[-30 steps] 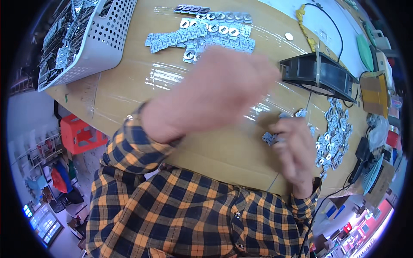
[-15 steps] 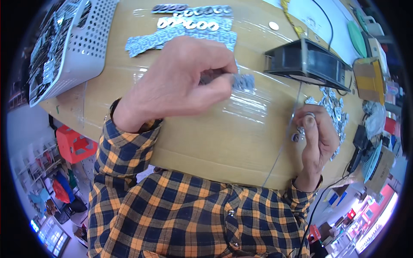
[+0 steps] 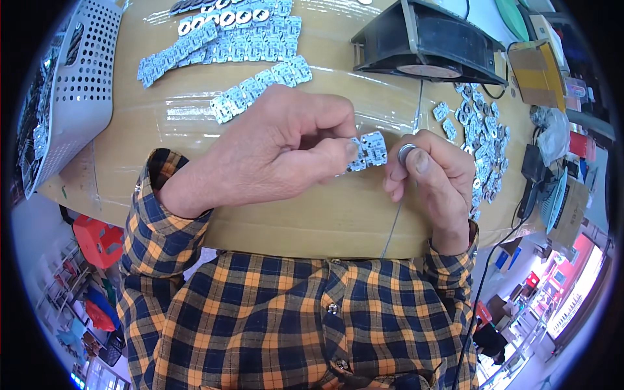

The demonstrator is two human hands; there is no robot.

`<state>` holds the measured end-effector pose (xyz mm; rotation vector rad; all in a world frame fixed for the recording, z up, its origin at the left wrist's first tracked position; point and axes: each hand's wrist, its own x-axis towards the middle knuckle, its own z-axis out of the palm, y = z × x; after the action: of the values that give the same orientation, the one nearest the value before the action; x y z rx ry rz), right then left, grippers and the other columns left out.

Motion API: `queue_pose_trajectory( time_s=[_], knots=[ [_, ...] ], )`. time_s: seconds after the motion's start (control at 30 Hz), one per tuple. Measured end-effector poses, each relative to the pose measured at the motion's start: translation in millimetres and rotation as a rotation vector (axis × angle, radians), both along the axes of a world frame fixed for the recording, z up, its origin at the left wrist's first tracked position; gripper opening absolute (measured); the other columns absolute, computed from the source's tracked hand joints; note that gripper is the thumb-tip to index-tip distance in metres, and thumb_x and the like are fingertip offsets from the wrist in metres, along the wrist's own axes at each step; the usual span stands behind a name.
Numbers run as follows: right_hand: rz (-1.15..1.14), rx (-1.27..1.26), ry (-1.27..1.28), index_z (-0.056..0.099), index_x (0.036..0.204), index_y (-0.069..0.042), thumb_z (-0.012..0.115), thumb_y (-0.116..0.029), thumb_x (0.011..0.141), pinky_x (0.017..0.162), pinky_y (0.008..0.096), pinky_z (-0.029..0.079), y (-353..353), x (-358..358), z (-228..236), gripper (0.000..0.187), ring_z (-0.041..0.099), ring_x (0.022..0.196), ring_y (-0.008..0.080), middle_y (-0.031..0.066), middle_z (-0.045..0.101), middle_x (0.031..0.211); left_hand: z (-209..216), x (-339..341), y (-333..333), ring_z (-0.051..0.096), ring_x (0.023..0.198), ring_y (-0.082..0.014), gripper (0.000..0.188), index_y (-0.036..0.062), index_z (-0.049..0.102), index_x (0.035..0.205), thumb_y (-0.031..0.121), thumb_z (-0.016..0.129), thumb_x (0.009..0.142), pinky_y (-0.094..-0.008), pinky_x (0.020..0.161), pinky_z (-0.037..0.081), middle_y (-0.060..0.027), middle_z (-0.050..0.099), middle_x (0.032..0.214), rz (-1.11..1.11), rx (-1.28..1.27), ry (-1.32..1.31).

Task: Separating small LED light modules from a plastic manufacturing strip.

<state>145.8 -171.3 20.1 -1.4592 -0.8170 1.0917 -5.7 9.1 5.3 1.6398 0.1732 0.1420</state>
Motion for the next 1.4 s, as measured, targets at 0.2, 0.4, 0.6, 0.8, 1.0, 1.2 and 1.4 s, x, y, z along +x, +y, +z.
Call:
queue_pose_trajectory(
  time_s=[0.2, 0.4, 0.6, 0.8, 1.0, 1.2, 1.4],
  knots=[
    [0.084, -0.101, -0.050, 0.059, 0.080, 0.004, 0.051, -0.020, 0.096, 0.052, 0.0237, 0.044, 2.7, -0.4, 3.7, 0.030, 0.056, 0.056, 0.0123, 0.0086, 0.061, 0.069, 7.6, -1.8, 0.1, 0.054, 0.049, -0.0096, 0.015, 0.0014, 0.057, 0.079, 0.011, 0.057, 0.090, -0.0258, 0.045, 0.039, -0.0027, 0.054, 0.057, -0.068, -0.013, 0.108],
    [0.152, -0.141, -0.154, 0.059, 0.078, 0.002, 0.050, -0.018, 0.095, 0.052, 0.0231, 0.043, 1.0, 1.9, 5.3, 0.029, 0.054, 0.054, 0.0111, 0.0070, 0.061, 0.067, 7.1, -2.8, 0.3, 0.055, 0.050, -0.0158, 0.016, 0.0004, 0.057, 0.080, 0.012, 0.061, 0.091, -0.0300, 0.048, 0.042, -0.0086, 0.054, 0.060, -0.124, 0.019, 0.068],
    [0.329, -0.029, -0.245, 0.060, 0.077, 0.001, 0.050, -0.019, 0.096, 0.048, 0.0231, 0.041, 2.1, 6.6, -3.5, 0.029, 0.055, 0.050, 0.0104, 0.0026, 0.059, 0.060, -1.8, -2.3, 1.5, 0.049, 0.051, -0.0247, 0.014, -0.0013, 0.058, 0.078, 0.009, 0.061, 0.087, -0.0357, 0.051, 0.040, -0.0154, 0.053, 0.062, -0.149, 0.151, -0.072],
    [0.214, 0.054, -0.552, 0.060, 0.081, 0.001, 0.053, -0.021, 0.097, 0.047, 0.0220, 0.040, 4.9, -1.2, -9.3, 0.028, 0.056, 0.049, 0.0094, 0.0016, 0.059, 0.060, -4.1, -1.4, 4.1, 0.057, 0.051, -0.0063, 0.011, 0.0005, 0.063, 0.086, 0.011, 0.064, 0.091, -0.0210, 0.046, 0.042, -0.0016, 0.058, 0.061, -0.142, 0.135, 0.025],
    [0.128, -0.065, 0.176, 0.054, 0.077, 0.000, 0.050, -0.026, 0.099, 0.038, 0.0227, 0.034, -0.1, -0.5, -3.0, 0.034, 0.042, 0.038, 0.0074, 0.0051, 0.052, 0.054, 9.5, 0.7, 0.5, 0.058, 0.053, -0.0054, 0.008, -0.0020, 0.065, 0.090, 0.006, 0.066, 0.089, -0.0196, 0.049, 0.045, -0.0011, 0.062, 0.068, -0.148, -0.269, 0.102],
    [-0.070, -0.020, 0.356, 0.049, 0.078, -0.002, 0.046, -0.025, 0.101, 0.036, 0.0215, 0.030, 3.4, -1.9, -10.8, 0.032, 0.037, 0.037, 0.0065, 0.0056, 0.049, 0.053, -8.5, 2.1, -6.1, 0.060, 0.061, -0.0093, 0.008, -0.0014, 0.066, 0.093, 0.002, 0.066, 0.087, -0.0241, 0.052, 0.045, -0.0055, 0.065, 0.075, 0.034, -0.035, -0.114],
    [-0.160, -0.078, -0.126, 0.054, 0.077, -0.003, 0.049, -0.020, 0.100, 0.042, 0.0177, 0.033, 6.4, -9.6, -7.0, 0.029, 0.043, 0.046, 0.0038, 0.0016, 0.054, 0.061, -11.9, 10.6, -7.6, 0.060, 0.059, -0.0197, 0.023, -0.0002, 0.067, 0.095, -0.005, 0.069, 0.073, -0.0281, 0.050, 0.044, -0.0096, 0.064, 0.074, 0.189, 0.503, -0.419]
  ],
)
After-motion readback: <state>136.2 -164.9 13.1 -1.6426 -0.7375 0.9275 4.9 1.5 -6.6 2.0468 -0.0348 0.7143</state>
